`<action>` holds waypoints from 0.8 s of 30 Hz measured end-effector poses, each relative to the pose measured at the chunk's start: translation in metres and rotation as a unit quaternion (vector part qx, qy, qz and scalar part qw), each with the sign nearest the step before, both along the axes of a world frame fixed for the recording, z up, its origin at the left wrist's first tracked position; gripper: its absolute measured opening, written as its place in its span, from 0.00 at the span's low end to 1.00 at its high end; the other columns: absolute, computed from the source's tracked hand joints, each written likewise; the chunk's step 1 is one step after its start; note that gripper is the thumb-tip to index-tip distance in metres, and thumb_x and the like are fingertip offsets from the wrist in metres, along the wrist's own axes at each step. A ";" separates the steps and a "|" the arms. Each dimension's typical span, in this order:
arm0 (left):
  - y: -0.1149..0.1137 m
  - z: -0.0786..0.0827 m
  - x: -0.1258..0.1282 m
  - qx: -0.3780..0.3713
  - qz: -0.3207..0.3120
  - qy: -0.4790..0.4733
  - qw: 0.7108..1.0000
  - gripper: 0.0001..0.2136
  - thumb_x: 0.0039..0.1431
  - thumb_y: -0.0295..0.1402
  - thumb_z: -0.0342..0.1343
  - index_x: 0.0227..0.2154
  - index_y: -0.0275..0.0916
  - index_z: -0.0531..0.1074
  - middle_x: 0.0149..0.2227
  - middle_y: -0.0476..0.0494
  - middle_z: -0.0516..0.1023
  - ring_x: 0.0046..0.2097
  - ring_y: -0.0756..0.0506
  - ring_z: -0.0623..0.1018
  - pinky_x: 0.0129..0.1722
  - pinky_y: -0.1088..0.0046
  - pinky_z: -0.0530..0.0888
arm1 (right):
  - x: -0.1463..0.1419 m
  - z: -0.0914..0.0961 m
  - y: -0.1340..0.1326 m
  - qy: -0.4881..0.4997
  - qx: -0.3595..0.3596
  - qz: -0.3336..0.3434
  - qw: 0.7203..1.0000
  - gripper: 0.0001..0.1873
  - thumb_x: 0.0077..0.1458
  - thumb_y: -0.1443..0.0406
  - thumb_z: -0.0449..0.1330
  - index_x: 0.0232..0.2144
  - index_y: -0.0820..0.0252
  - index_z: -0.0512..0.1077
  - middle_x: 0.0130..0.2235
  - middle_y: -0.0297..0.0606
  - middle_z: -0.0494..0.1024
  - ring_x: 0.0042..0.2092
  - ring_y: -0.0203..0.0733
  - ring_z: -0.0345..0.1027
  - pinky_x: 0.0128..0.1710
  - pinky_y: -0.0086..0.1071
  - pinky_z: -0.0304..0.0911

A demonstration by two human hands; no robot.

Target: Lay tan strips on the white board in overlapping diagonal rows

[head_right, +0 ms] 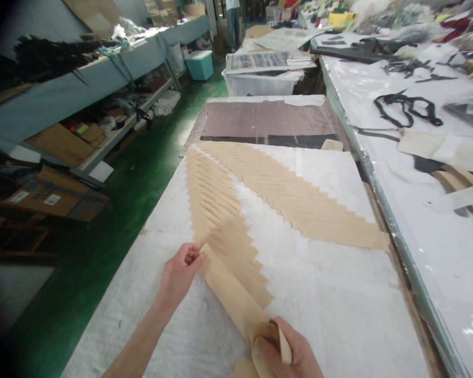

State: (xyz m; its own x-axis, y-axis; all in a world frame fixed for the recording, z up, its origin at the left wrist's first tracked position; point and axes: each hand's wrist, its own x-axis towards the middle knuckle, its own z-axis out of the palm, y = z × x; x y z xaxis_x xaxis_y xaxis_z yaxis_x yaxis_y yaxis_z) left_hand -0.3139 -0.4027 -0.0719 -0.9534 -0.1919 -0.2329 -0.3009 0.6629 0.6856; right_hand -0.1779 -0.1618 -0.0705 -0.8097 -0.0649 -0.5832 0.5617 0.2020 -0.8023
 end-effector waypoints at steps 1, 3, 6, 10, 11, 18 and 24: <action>0.000 -0.004 -0.001 -0.017 0.004 0.005 1.000 0.08 0.54 0.38 0.53 0.35 0.41 0.68 0.29 0.52 0.74 0.30 0.50 0.73 0.32 0.75 0.67 | -0.002 -0.004 -0.001 0.016 0.020 -0.003 1.000 0.19 0.50 0.48 0.57 0.26 0.57 0.68 0.24 0.32 0.69 0.28 0.38 0.64 0.26 0.27 0.60; -0.002 -0.011 -0.001 -0.043 0.012 0.010 0.999 0.10 0.54 0.39 0.53 0.37 0.42 0.67 0.29 0.52 0.74 0.30 0.50 0.74 0.32 0.75 0.67 | -0.003 -0.011 -0.003 0.047 0.064 -0.001 0.997 0.18 0.51 0.49 0.56 0.27 0.57 0.69 0.25 0.33 0.71 0.29 0.39 0.65 0.28 0.28 0.61; -0.003 -0.017 0.000 -0.072 0.018 0.009 0.997 0.12 0.55 0.40 0.53 0.40 0.42 0.66 0.30 0.52 0.75 0.31 0.49 0.75 0.32 0.75 0.67 | -0.002 -0.022 -0.003 0.078 0.119 0.006 0.990 0.17 0.51 0.50 0.56 0.26 0.57 0.70 0.25 0.33 0.72 0.28 0.39 0.65 0.28 0.28 0.61; -0.003 -0.019 0.001 -0.093 0.016 0.009 0.995 0.11 0.55 0.39 0.53 0.40 0.43 0.66 0.31 0.52 0.75 0.32 0.48 0.75 0.33 0.74 0.67 | -0.002 -0.028 -0.003 0.107 0.157 0.002 0.982 0.16 0.53 0.51 0.55 0.27 0.56 0.70 0.24 0.33 0.73 0.27 0.40 0.65 0.27 0.29 0.60; -0.002 -0.018 0.001 -0.096 0.016 0.008 0.995 0.11 0.55 0.39 0.53 0.41 0.43 0.65 0.31 0.52 0.75 0.32 0.48 0.75 0.33 0.74 0.67 | -0.002 -0.028 -0.004 0.111 0.162 0.001 0.981 0.15 0.53 0.52 0.54 0.26 0.56 0.70 0.24 0.33 0.72 0.27 0.40 0.65 0.27 0.29 0.60; 0.000 -0.014 -0.004 -0.118 0.016 -0.009 0.993 0.12 0.55 0.41 0.53 0.41 0.43 0.65 0.31 0.52 0.76 0.32 0.48 0.75 0.33 0.74 0.67 | -0.012 -0.016 -0.004 0.069 0.185 0.020 0.980 0.12 0.53 0.56 0.54 0.28 0.57 0.72 0.25 0.33 0.74 0.27 0.40 0.66 0.26 0.29 0.58; 0.000 -0.009 -0.007 -0.154 -0.028 -0.020 0.987 0.11 0.57 0.40 0.51 0.41 0.43 0.65 0.32 0.50 0.76 0.33 0.47 0.76 0.31 0.75 0.65 | -0.019 -0.013 -0.002 0.037 0.205 0.059 0.976 0.11 0.54 0.60 0.52 0.29 0.58 0.72 0.28 0.34 0.76 0.30 0.40 0.68 0.27 0.28 0.56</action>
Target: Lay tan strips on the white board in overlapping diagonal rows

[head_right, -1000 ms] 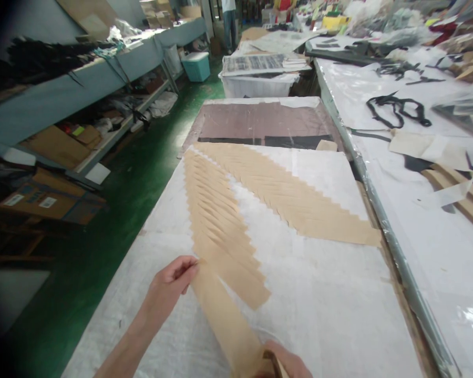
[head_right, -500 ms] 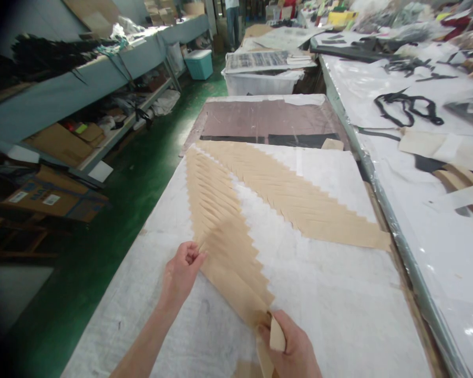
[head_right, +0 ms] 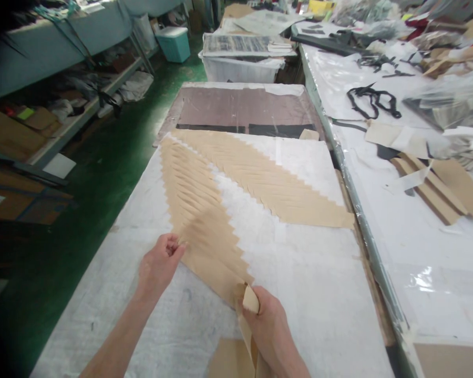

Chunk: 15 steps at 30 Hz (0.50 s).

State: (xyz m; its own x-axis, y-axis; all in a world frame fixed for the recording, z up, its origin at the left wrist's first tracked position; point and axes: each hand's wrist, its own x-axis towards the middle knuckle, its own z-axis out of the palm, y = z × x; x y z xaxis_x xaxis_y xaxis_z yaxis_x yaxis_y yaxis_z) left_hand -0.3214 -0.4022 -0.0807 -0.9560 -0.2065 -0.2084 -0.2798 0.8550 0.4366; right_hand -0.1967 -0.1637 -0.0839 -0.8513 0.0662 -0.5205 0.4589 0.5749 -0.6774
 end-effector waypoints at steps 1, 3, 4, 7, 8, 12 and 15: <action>0.001 0.001 0.000 -0.007 -0.005 -0.001 1.000 0.10 0.57 0.40 0.51 0.41 0.43 0.65 0.32 0.50 0.77 0.33 0.47 0.76 0.31 0.75 0.64 | -0.001 0.001 0.000 -0.005 0.011 0.006 1.000 0.11 0.54 0.61 0.52 0.29 0.58 0.72 0.27 0.34 0.76 0.30 0.40 0.68 0.27 0.28 0.56; 0.003 0.005 0.001 -0.028 -0.014 -0.008 0.999 0.10 0.58 0.40 0.50 0.41 0.43 0.65 0.33 0.50 0.77 0.33 0.47 0.76 0.30 0.75 0.63 | -0.003 0.002 -0.002 -0.012 0.051 0.021 0.998 0.10 0.55 0.62 0.52 0.27 0.58 0.71 0.28 0.35 0.77 0.30 0.40 0.68 0.28 0.28 0.55; 0.004 0.006 0.002 -0.043 -0.021 -0.012 0.999 0.10 0.59 0.39 0.49 0.41 0.44 0.65 0.34 0.50 0.77 0.33 0.47 0.76 0.29 0.74 0.63 | -0.005 0.004 -0.002 -0.015 0.075 0.032 0.997 0.09 0.55 0.64 0.52 0.27 0.58 0.71 0.29 0.36 0.77 0.30 0.41 0.69 0.28 0.28 0.55; 0.009 0.009 0.005 -0.102 -0.056 -0.011 0.993 0.10 0.61 0.38 0.47 0.43 0.43 0.66 0.38 0.47 0.77 0.36 0.46 0.76 0.28 0.74 0.61 | -0.011 0.008 -0.004 -0.031 0.140 0.072 0.987 0.09 0.55 0.66 0.52 0.28 0.58 0.72 0.31 0.38 0.79 0.33 0.43 0.71 0.29 0.29 0.53; 0.011 0.010 0.006 -0.122 -0.069 -0.004 0.990 0.10 0.62 0.38 0.46 0.43 0.43 0.66 0.40 0.47 0.76 0.36 0.46 0.76 0.27 0.74 0.61 | -0.013 0.009 -0.004 -0.038 0.156 0.084 0.983 0.09 0.55 0.67 0.52 0.29 0.57 0.72 0.32 0.39 0.79 0.33 0.44 0.72 0.29 0.30 0.53; 0.017 0.011 0.010 -0.201 -0.111 0.027 0.973 0.11 0.65 0.39 0.41 0.43 0.42 0.66 0.42 0.46 0.73 0.35 0.47 0.75 0.24 0.74 0.59 | -0.019 0.012 -0.002 -0.066 0.187 0.115 0.973 0.09 0.56 0.65 0.52 0.30 0.56 0.73 0.31 0.40 0.80 0.33 0.45 0.74 0.27 0.30 0.51; 0.020 0.013 0.012 -0.275 -0.144 0.051 0.949 0.13 0.66 0.37 0.38 0.41 0.42 0.67 0.39 0.44 0.72 0.36 0.46 0.74 0.22 0.74 0.58 | -0.019 0.014 0.001 -0.070 0.188 0.122 0.972 0.10 0.56 0.63 0.52 0.29 0.56 0.73 0.30 0.40 0.80 0.33 0.46 0.74 0.26 0.30 0.50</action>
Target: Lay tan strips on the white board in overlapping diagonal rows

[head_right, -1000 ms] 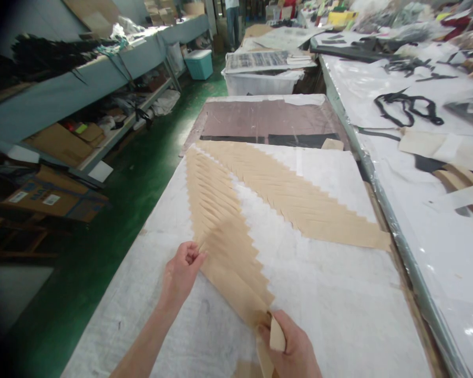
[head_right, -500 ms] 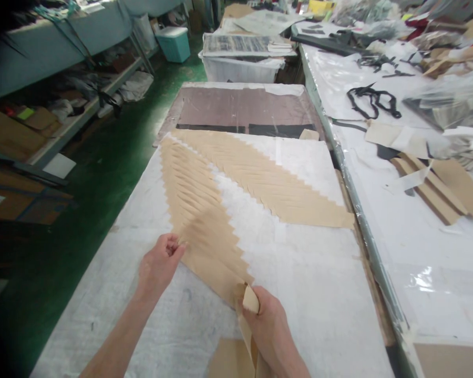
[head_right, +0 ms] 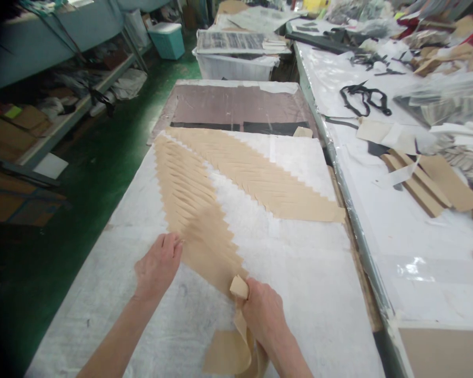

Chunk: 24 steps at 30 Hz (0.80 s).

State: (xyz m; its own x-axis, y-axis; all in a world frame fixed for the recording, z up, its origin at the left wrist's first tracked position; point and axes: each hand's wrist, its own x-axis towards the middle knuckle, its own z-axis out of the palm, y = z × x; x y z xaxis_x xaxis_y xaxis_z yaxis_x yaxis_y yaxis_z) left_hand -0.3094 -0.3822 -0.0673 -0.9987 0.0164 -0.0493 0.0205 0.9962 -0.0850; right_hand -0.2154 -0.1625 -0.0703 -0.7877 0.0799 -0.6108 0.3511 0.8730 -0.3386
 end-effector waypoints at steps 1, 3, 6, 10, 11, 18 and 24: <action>0.001 0.001 0.000 -0.023 -0.018 0.012 1.000 0.13 0.66 0.36 0.38 0.40 0.42 0.68 0.38 0.43 0.72 0.37 0.44 0.74 0.23 0.73 0.59 | 0.001 0.000 0.001 0.002 -0.002 -0.001 1.000 0.11 0.56 0.63 0.52 0.29 0.56 0.73 0.30 0.40 0.80 0.32 0.46 0.74 0.26 0.30 0.50; 0.001 0.001 0.001 -0.049 -0.080 0.026 0.995 0.12 0.65 0.32 0.41 0.39 0.40 0.70 0.38 0.41 0.73 0.41 0.42 0.73 0.29 0.71 0.64 | 0.006 0.000 0.005 0.006 -0.014 -0.005 1.000 0.11 0.56 0.63 0.52 0.29 0.56 0.74 0.29 0.40 0.80 0.32 0.45 0.74 0.26 0.30 0.50; -0.001 -0.003 0.004 -0.035 -0.175 0.022 0.984 0.12 0.61 0.24 0.45 0.40 0.39 0.73 0.42 0.38 0.75 0.44 0.39 0.73 0.41 0.64 0.67 | 0.017 0.002 0.017 -0.001 -0.029 -0.011 1.000 0.09 0.53 0.64 0.54 0.27 0.57 0.74 0.28 0.39 0.79 0.30 0.43 0.71 0.26 0.30 0.50; -0.007 -0.007 0.012 0.044 -0.178 0.014 0.983 0.17 0.59 0.22 0.45 0.47 0.37 0.72 0.49 0.36 0.75 0.48 0.37 0.73 0.49 0.59 0.65 | 0.033 0.015 0.033 -0.051 -0.221 -0.099 0.969 0.10 0.52 0.61 0.55 0.24 0.60 0.71 0.23 0.35 0.74 0.26 0.37 0.66 0.25 0.28 0.53; -0.007 -0.004 0.015 0.076 -0.165 0.006 0.983 0.17 0.59 0.22 0.44 0.47 0.36 0.72 0.50 0.36 0.75 0.49 0.37 0.72 0.51 0.58 0.64 | 0.036 0.021 0.034 -0.066 -0.313 -0.142 0.937 0.11 0.53 0.59 0.56 0.26 0.60 0.71 0.24 0.33 0.73 0.26 0.36 0.65 0.25 0.27 0.54; 0.027 0.043 0.052 0.556 0.002 -0.301 0.775 0.17 0.59 0.44 0.50 0.46 0.41 0.68 0.47 0.43 0.75 0.45 0.45 0.74 0.45 0.69 0.70 | 0.029 0.056 0.015 -0.081 -0.576 -0.317 0.749 0.17 0.45 0.54 0.65 0.30 0.62 0.72 0.27 0.34 0.72 0.27 0.35 0.65 0.29 0.28 0.60; 0.053 0.054 0.076 0.605 0.055 -0.360 0.708 0.13 0.56 0.43 0.55 0.28 0.38 0.68 0.26 0.53 0.67 0.29 0.52 0.65 0.29 0.77 0.63 | 0.034 0.040 -0.002 -0.082 -0.582 -0.268 0.764 0.12 0.45 0.61 0.66 0.26 0.62 0.68 0.22 0.28 0.63 0.24 0.30 0.54 0.24 0.25 0.52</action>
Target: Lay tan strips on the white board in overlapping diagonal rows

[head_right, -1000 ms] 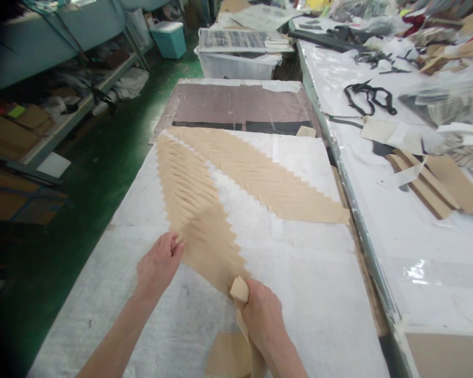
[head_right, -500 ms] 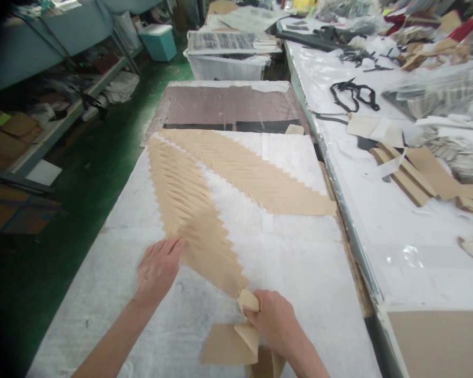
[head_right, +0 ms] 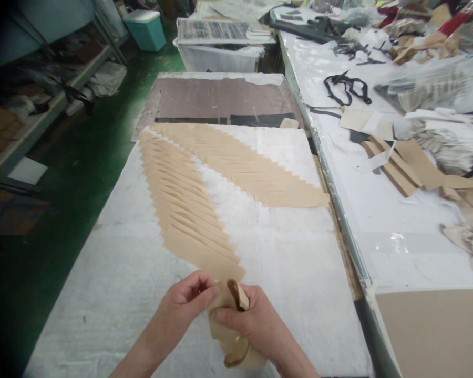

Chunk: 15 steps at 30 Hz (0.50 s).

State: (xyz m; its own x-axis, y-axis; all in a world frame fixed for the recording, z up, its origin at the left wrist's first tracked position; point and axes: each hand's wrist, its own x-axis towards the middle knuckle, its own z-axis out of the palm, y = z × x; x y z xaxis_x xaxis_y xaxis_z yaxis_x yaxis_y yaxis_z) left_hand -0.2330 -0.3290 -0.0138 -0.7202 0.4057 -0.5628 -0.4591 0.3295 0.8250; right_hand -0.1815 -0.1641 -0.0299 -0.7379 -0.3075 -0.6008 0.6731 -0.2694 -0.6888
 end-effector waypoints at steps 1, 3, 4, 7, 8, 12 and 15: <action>-0.001 -0.002 0.000 -0.004 0.015 0.001 1.000 0.13 0.57 0.43 0.54 0.26 0.38 0.68 0.25 0.53 0.65 0.29 0.52 0.65 0.29 0.77 0.63 | 0.002 -0.002 -0.002 -0.002 0.009 0.016 1.000 0.11 0.44 0.63 0.65 0.25 0.61 0.66 0.22 0.27 0.61 0.24 0.29 0.52 0.24 0.24 0.50; -0.009 -0.006 -0.003 -0.015 0.054 0.008 0.998 0.14 0.57 0.44 0.54 0.26 0.38 0.67 0.25 0.53 0.64 0.29 0.52 0.64 0.30 0.78 0.62 | 0.008 -0.005 -0.004 -0.009 0.021 0.053 0.998 0.09 0.43 0.67 0.63 0.23 0.61 0.65 0.22 0.27 0.59 0.24 0.29 0.50 0.24 0.24 0.47; -0.015 -0.009 -0.005 -0.026 0.079 0.012 0.996 0.13 0.57 0.44 0.54 0.27 0.38 0.68 0.25 0.54 0.64 0.29 0.52 0.63 0.29 0.78 0.62 | 0.010 -0.005 -0.004 -0.014 0.026 0.071 0.997 0.08 0.42 0.68 0.62 0.23 0.61 0.64 0.23 0.27 0.59 0.25 0.29 0.49 0.24 0.24 0.46; -0.036 -0.020 -0.014 -0.056 0.159 0.026 0.985 0.13 0.56 0.44 0.54 0.28 0.38 0.68 0.24 0.54 0.63 0.27 0.53 0.62 0.29 0.79 0.62 | 0.015 -0.006 -0.003 -0.027 0.048 0.114 0.992 0.06 0.41 0.69 0.60 0.22 0.60 0.64 0.22 0.27 0.58 0.25 0.30 0.49 0.23 0.25 0.45; -0.042 -0.025 -0.016 -0.065 0.179 0.035 0.981 0.13 0.56 0.45 0.54 0.28 0.38 0.68 0.24 0.54 0.64 0.27 0.52 0.63 0.29 0.79 0.62 | 0.016 -0.007 -0.001 -0.028 0.062 0.122 0.990 0.05 0.41 0.68 0.59 0.22 0.60 0.64 0.22 0.27 0.58 0.25 0.30 0.49 0.23 0.25 0.45; -0.059 -0.044 -0.027 -0.141 0.207 0.097 0.963 0.13 0.56 0.45 0.53 0.29 0.40 0.67 0.22 0.55 0.64 0.27 0.51 0.65 0.28 0.78 0.63 | 0.012 -0.020 0.010 0.002 0.135 0.112 0.985 0.08 0.47 0.61 0.59 0.24 0.59 0.66 0.23 0.29 0.61 0.27 0.33 0.52 0.26 0.26 0.50; -0.065 -0.056 -0.034 -0.252 0.187 0.163 0.936 0.12 0.58 0.44 0.50 0.29 0.40 0.67 0.23 0.54 0.67 0.27 0.50 0.67 0.28 0.77 0.62 | 0.007 -0.038 0.018 0.040 0.213 0.077 0.973 0.13 0.49 0.55 0.59 0.25 0.59 0.67 0.24 0.30 0.63 0.28 0.35 0.55 0.28 0.28 0.53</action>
